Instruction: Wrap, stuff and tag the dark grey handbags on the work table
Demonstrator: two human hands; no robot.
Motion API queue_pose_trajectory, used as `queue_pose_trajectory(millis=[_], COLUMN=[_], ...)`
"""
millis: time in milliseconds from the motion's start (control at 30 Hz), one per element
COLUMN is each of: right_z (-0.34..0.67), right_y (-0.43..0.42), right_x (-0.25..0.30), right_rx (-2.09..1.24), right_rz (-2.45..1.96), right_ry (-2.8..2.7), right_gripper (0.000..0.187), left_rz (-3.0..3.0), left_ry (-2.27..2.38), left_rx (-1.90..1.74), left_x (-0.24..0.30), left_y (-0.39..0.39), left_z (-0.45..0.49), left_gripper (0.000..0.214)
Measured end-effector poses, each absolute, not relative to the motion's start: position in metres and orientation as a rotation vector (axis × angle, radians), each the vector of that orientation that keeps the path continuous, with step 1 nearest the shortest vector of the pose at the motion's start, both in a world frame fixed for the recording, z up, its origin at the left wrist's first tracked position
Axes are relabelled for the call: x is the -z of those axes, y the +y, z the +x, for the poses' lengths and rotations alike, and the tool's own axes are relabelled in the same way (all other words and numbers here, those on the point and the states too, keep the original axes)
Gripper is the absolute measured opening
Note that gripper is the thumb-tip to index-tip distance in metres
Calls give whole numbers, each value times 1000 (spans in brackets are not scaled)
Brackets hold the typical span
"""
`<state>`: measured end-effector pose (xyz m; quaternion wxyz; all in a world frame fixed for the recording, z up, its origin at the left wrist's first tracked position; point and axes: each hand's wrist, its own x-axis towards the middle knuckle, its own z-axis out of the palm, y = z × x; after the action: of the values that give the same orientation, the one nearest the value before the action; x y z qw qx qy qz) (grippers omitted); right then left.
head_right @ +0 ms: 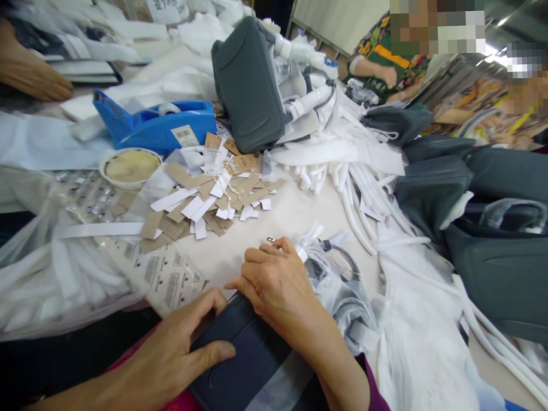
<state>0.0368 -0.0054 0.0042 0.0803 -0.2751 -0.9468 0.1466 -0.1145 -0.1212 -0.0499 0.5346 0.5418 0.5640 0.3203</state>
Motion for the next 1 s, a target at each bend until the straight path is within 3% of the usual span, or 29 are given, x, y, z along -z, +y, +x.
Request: queue_pose_trajectory(millis=[167, 267, 400, 500, 733, 1000], right_z=[34, 34, 32, 37, 147, 191], right_y=[-5, -6, -5, 6, -17, -194], right_x=[-3, 2, 6, -8, -60, 44], right_rx=[-331, -260, -273, -366, 16, -499], right_rz=[-841, -823, -778, -761, -1279, -1710], right_ry=[-2878, -2932, -2965, -2674, -1300, -1161], right_gripper=[33, 30, 25, 16, 38, 51], left_rz=[1271, 1205, 1149, 1240, 1190, 1166], left_ry=[1178, 993, 1119, 1130, 1101, 1168], left_rx=[-906, -849, -730, -764, -696, -682], left_x=[44, 43, 45, 48, 43, 45], left_y=[-83, -64, -60, -63, -63, -65], left_z=[-116, -108, -102, -101, -99, -96], left_gripper=[81, 64, 42, 50, 74, 77])
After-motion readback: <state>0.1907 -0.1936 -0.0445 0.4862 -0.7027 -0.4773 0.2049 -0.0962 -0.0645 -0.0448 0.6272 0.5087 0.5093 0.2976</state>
